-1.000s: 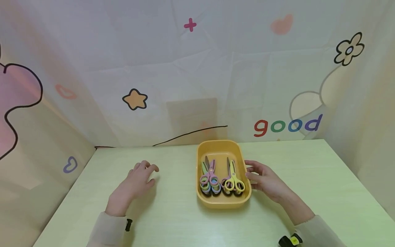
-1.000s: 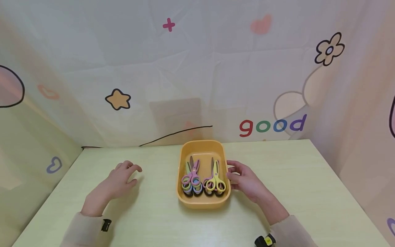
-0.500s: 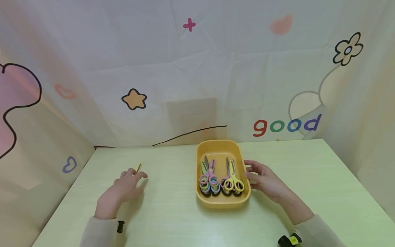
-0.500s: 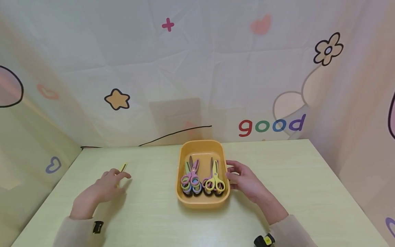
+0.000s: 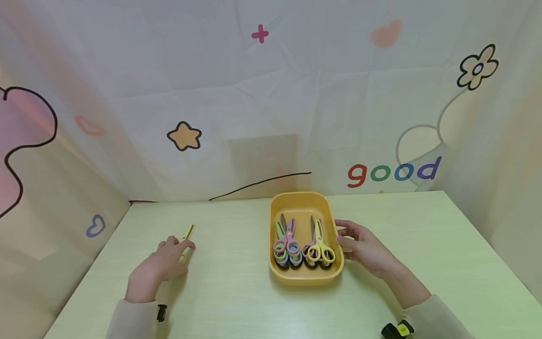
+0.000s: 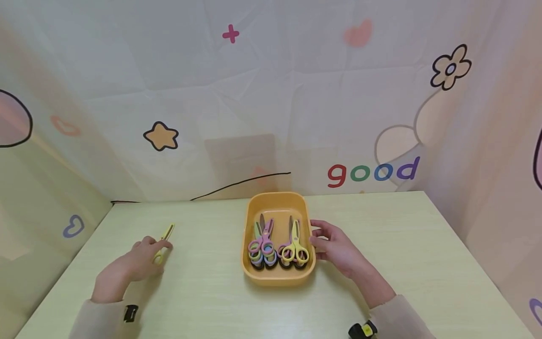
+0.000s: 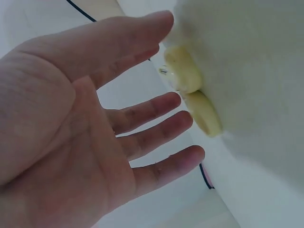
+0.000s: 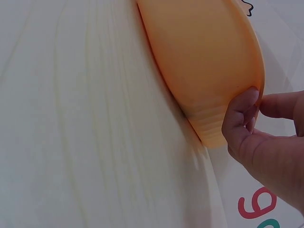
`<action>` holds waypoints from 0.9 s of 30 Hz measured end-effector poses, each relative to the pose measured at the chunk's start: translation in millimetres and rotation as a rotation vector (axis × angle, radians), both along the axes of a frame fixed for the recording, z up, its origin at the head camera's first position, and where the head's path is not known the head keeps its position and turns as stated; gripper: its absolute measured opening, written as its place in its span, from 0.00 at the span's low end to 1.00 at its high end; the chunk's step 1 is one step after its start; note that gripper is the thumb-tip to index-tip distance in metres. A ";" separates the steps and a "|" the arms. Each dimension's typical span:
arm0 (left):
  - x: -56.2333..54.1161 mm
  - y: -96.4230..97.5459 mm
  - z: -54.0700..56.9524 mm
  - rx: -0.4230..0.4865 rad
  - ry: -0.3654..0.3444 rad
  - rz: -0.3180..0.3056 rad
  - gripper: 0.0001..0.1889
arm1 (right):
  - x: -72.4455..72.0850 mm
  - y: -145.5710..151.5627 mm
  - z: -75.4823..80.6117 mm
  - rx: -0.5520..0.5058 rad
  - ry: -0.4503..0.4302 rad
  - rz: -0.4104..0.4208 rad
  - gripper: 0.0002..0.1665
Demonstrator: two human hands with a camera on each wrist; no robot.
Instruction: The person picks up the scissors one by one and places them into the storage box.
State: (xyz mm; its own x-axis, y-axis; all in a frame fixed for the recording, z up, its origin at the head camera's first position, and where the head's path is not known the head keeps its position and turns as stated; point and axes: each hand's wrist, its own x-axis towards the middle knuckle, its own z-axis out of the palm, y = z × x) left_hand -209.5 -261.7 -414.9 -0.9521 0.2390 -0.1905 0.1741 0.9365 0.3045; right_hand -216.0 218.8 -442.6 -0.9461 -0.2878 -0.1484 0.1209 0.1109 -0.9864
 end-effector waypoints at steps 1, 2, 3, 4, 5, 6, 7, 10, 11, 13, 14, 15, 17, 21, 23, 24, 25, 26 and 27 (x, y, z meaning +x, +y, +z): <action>-0.1 -0.8 -0.5 0.001 -0.003 0.005 0.27 | 0.1 0.0 0.2 0.000 0.000 0.000 0.34; 0.0 -1.1 -0.8 0.000 -0.004 0.006 0.26 | 0.1 0.0 0.3 -0.001 0.001 0.001 0.34; -0.1 -1.4 -1.2 0.001 -0.002 0.006 0.25 | 0.1 0.1 0.4 -0.002 0.003 0.001 0.34; -0.3 -1.6 -1.5 0.006 -0.001 0.005 0.25 | 0.1 0.2 0.5 -0.003 0.004 0.002 0.34; -0.5 -1.9 -1.9 0.010 0.002 0.003 0.25 | 0.0 0.3 0.7 -0.003 0.006 0.001 0.34; -0.8 -1.7 -1.9 0.015 0.005 0.001 0.25 | 0.0 0.4 0.7 -0.004 0.008 0.001 0.34; -0.9 -2.1 -2.1 0.018 0.010 -0.003 0.24 | -0.1 0.5 0.6 -0.004 0.009 0.002 0.34; -2.3 -2.7 -2.8 0.021 0.021 -0.012 0.24 | -0.3 0.8 0.4 -0.003 0.012 0.002 0.34; -2.7 -2.9 -3.0 0.020 0.025 -0.013 0.24 | -0.3 0.7 0.4 -0.004 0.012 0.003 0.34; -3.4 -3.4 -3.5 0.017 0.030 -0.013 0.23 | -0.3 0.8 0.3 -0.004 0.011 0.004 0.34; -3.9 -3.6 -3.8 0.016 0.032 -0.015 0.23 | -0.2 0.8 0.2 -0.004 0.012 0.004 0.34; -4.2 -3.6 -3.9 0.016 0.035 -0.016 0.22 | -0.2 0.7 0.2 -0.005 0.012 0.004 0.34; -4.7 -3.4 -3.8 0.014 0.039 -0.019 0.20 | -0.1 0.5 0.2 -0.006 0.012 0.004 0.34; -6.2 -2.7 -3.4 0.006 0.034 -0.021 0.17 | 0.3 -0.2 0.2 -0.004 0.004 0.003 0.34; -6.8 -2.2 -3.2 0.000 0.033 -0.018 0.15 | 0.4 -0.4 0.3 -0.004 0.002 0.002 0.34; -7.4 -2.2 -3.5 -0.002 0.032 -0.017 0.15 | 0.4 -0.4 0.3 -0.004 0.002 0.003 0.34; -7.9 -2.2 -3.8 -0.005 0.031 -0.014 0.14 | 0.4 -0.4 0.3 -0.005 0.002 0.002 0.34; -8.3 -2.1 -4.0 -0.009 0.032 -0.011 0.14 | 0.5 -0.4 0.4 -0.006 0.004 0.002 0.34; -8.9 -2.0 -4.3 -0.013 0.033 -0.005 0.13 | 0.5 -0.3 0.5 -0.006 0.005 0.002 0.34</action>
